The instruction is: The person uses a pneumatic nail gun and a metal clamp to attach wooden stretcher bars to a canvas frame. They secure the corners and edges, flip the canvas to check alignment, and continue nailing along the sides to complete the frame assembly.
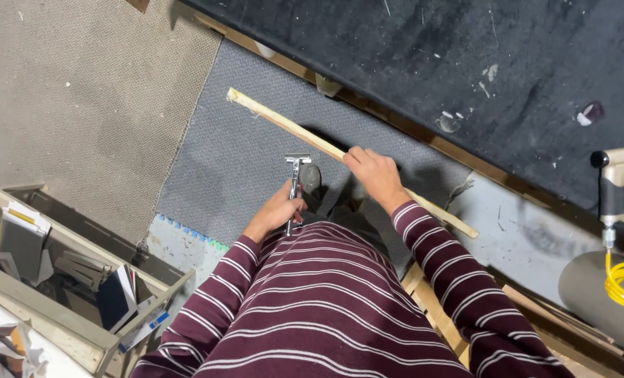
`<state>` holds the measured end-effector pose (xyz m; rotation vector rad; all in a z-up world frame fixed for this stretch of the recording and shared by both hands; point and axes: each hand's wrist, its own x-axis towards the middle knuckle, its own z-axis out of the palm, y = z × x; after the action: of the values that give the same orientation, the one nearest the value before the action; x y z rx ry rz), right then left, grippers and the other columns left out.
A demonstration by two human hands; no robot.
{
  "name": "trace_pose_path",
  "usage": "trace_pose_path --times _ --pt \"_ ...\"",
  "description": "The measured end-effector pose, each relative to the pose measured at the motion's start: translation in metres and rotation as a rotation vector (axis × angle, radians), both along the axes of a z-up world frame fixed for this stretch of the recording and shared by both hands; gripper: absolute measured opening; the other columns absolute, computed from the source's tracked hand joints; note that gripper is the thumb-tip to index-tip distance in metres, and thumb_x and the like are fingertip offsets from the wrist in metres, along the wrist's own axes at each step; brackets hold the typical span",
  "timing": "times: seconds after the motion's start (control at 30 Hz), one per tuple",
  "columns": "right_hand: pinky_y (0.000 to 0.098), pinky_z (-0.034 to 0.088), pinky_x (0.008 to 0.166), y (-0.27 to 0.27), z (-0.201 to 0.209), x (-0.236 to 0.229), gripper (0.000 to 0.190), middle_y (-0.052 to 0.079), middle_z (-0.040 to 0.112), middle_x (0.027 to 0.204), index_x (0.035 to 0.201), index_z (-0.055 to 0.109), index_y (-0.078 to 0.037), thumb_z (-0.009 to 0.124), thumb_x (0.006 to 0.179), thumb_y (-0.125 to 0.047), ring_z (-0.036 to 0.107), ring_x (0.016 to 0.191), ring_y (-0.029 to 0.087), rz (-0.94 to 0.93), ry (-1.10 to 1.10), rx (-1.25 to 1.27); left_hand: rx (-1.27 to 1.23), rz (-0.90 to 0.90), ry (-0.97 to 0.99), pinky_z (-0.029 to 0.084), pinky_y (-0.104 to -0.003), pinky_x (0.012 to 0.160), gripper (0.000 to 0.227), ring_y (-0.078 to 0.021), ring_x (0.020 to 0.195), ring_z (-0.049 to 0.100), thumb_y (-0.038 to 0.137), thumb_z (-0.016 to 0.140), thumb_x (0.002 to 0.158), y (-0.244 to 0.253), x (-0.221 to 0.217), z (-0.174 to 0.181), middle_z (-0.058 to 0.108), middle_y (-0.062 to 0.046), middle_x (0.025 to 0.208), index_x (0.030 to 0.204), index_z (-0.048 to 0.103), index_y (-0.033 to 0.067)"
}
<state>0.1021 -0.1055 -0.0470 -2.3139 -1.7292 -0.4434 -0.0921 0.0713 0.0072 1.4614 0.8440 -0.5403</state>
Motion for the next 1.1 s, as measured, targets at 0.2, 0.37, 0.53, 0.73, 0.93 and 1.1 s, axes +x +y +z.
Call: trace_pose_path --times 0.2,0.37,0.53,0.73,0.93,1.1 --pt "0.0195 0.048 0.047 0.004 0.035 -0.002 0.012 -0.008 0.051 0.080 0.087 0.058 -0.023 0.067 0.095 -0.023 0.058 0.062 0.009 0.243 -0.189 -0.074 -0.086 0.072 -0.083 0.060 -0.032 0.055 0.045 -0.0228 0.058 0.070 0.008 0.057 0.075 0.020 0.004 -0.014 0.065 -0.019 0.084 0.119 0.052 0.0017" --pt "0.0207 0.046 0.048 0.009 0.028 -0.008 0.017 -0.007 0.047 0.078 0.080 0.053 -0.024 0.060 0.095 -0.018 0.056 0.065 0.010 0.390 -0.279 -0.106 -0.119 0.049 -0.172 0.060 -0.032 0.054 0.048 -0.0226 0.057 0.069 0.010 0.058 0.074 0.031 0.013 -0.056 0.067 -0.019 0.085 0.121 0.050 0.0025" --pt "0.0243 0.050 0.062 0.009 -0.002 -0.006 0.019 -0.008 0.045 0.077 0.079 0.054 -0.022 0.058 0.097 -0.018 0.059 0.068 0.011 0.477 -0.252 -0.182 -0.145 0.003 -0.259 0.059 -0.035 0.055 0.051 -0.0232 0.058 0.070 0.010 0.057 0.074 0.043 0.037 -0.087 0.069 -0.019 0.089 0.123 0.049 0.0026" --pt "0.0302 0.049 0.071 0.014 0.015 0.005 0.016 -0.003 0.048 0.078 0.079 0.058 -0.020 0.061 0.094 -0.014 0.060 0.073 0.017 0.535 -0.310 -0.295 -0.207 -0.006 -0.305 0.053 -0.032 0.047 0.042 -0.0223 0.052 0.066 0.012 0.053 0.071 0.058 0.066 -0.063 0.070 -0.016 0.080 0.112 0.054 0.0050" --pt "0.0276 0.043 0.056 0.030 0.023 0.022 0.022 -0.002 0.038 0.076 0.074 0.048 -0.020 0.049 0.090 -0.005 0.046 0.065 0.017 0.521 -0.491 -0.141 -0.191 -0.021 -0.296 0.047 -0.030 0.034 0.038 -0.0216 0.041 0.063 0.014 0.055 0.068 0.068 0.103 -0.075 0.071 -0.014 0.070 0.106 0.056 0.0080" --pt "0.0278 0.043 0.053 0.034 -0.007 0.047 0.016 0.000 0.042 0.078 0.079 0.051 -0.019 0.052 0.092 -0.009 0.048 0.070 0.018 0.473 -0.471 -0.141 -0.128 -0.049 -0.258 0.047 -0.027 0.037 0.030 -0.0191 0.048 0.062 0.019 0.055 0.069 0.071 0.128 -0.096 0.068 -0.009 0.065 0.098 0.060 0.0134"
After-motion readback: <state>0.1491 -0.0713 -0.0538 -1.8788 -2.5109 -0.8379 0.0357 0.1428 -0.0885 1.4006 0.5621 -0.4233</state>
